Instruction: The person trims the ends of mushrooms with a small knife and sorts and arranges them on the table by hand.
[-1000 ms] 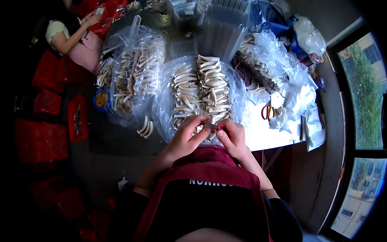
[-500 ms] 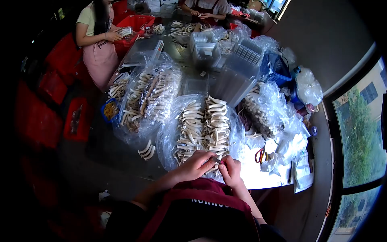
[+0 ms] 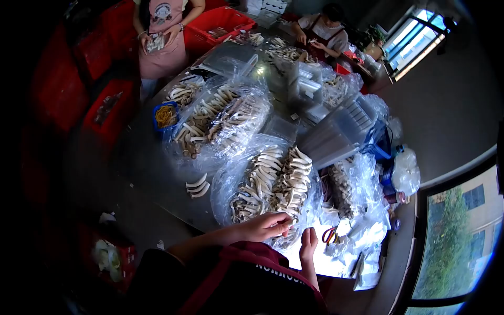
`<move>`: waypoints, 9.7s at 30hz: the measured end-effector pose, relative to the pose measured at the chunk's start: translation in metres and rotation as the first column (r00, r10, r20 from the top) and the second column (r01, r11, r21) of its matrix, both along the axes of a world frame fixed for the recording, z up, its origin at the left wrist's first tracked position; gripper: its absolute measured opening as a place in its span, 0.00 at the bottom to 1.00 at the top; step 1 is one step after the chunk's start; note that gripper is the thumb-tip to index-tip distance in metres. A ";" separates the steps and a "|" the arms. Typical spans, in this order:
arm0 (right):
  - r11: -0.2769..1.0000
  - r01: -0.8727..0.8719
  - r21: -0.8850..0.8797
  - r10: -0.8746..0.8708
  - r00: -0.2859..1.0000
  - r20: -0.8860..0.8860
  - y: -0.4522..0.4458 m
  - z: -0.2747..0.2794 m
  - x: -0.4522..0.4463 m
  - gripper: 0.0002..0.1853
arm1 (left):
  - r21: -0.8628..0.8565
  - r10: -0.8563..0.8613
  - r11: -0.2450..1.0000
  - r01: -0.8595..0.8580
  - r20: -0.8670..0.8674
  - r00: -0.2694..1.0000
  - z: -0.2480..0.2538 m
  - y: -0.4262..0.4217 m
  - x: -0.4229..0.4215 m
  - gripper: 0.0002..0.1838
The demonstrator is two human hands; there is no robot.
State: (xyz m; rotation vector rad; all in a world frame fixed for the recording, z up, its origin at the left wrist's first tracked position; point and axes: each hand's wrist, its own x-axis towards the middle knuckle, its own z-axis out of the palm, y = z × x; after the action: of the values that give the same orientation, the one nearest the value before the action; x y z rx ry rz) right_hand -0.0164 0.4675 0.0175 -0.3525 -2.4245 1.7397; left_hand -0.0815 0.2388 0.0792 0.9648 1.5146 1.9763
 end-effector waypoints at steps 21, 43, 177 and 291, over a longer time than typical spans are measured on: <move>0.905 -0.213 -0.367 0.219 0.975 -0.025 -0.137 0.053 -0.038 0.10 | 0.215 -0.112 0.975 0.057 0.251 0.962 -0.060 -0.068 -0.013 0.19; 0.867 -0.210 -0.452 0.311 0.936 0.162 -0.165 0.066 -0.043 0.18 | 0.125 -0.334 0.942 0.311 0.273 0.902 -0.055 -0.097 -0.026 0.23; 0.183 0.070 0.981 0.073 0.994 -0.084 -0.039 0.046 -0.614 0.10 | -0.805 0.524 0.581 -0.119 0.258 0.812 -0.211 -0.190 -0.073 0.33; 0.708 -0.097 0.699 -0.203 0.920 0.334 0.043 -0.107 -0.175 0.32 | -0.409 0.201 0.663 -0.628 -0.711 0.674 -0.130 -0.110 -0.006 0.20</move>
State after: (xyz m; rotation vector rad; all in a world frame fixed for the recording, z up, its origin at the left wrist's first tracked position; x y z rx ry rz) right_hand -0.1914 0.5107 -0.0900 -0.6987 -3.0762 0.6104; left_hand -0.0876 0.1284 -0.0512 1.0308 2.7975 1.2049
